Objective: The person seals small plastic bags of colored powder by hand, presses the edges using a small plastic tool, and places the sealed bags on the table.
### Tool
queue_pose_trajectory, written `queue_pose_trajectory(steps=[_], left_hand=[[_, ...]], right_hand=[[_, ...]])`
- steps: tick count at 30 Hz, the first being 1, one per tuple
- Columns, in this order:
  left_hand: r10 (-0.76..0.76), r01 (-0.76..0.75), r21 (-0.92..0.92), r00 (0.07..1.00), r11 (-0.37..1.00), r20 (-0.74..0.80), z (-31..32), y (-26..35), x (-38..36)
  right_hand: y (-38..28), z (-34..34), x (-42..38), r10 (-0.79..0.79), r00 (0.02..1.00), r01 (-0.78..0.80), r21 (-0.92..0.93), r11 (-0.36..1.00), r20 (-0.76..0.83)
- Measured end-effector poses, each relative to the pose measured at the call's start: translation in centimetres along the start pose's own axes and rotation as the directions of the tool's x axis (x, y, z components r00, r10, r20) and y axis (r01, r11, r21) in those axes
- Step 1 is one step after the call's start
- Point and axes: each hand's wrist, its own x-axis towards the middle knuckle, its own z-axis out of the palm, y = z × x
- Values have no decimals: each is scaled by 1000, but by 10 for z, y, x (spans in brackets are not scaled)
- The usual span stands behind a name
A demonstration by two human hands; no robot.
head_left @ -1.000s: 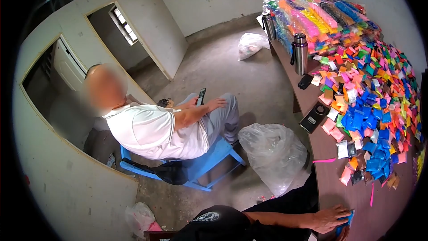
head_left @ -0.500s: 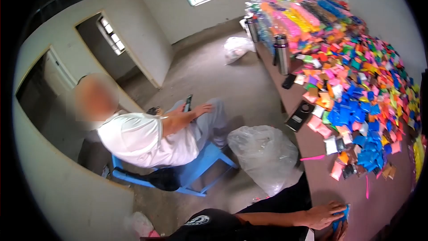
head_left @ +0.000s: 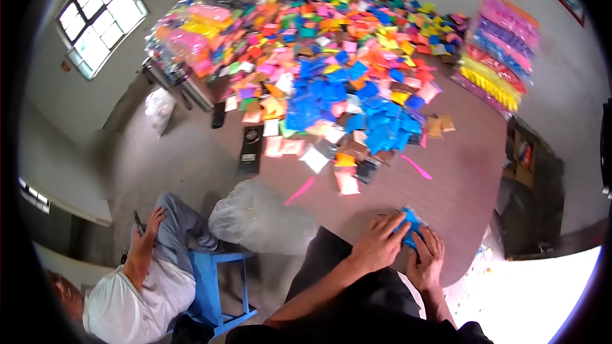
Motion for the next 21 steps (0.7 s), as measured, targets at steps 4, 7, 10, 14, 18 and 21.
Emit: queue_pose_trajectory(steps=[4,7,10,14,18,21], left_hand=[[22,-22,2,999,1000,25,-1,1,0],[0,1,-9,1000,1000,27,-4,2,5],[-73,65,-156,996,986,-45,-9,6,12],[-86,77,-53,973,996,-212,-31,-9,45],[-87,157,232,954,960,-286,-49,-57,90],[-44,163,414,958,896,-282,-52,-94,120]], right_hand=[[-4,-5,2,59,998,-59,12,998,-17],[0,-7,1,54,998,-53,67,996,-14],[1,-12,1,102,995,-98,149,984,-18],[8,-13,-3,209,976,-177,331,927,-64],[13,-23,11,341,938,-274,463,843,-65],[21,-31,40,319,940,-231,467,854,-120]])
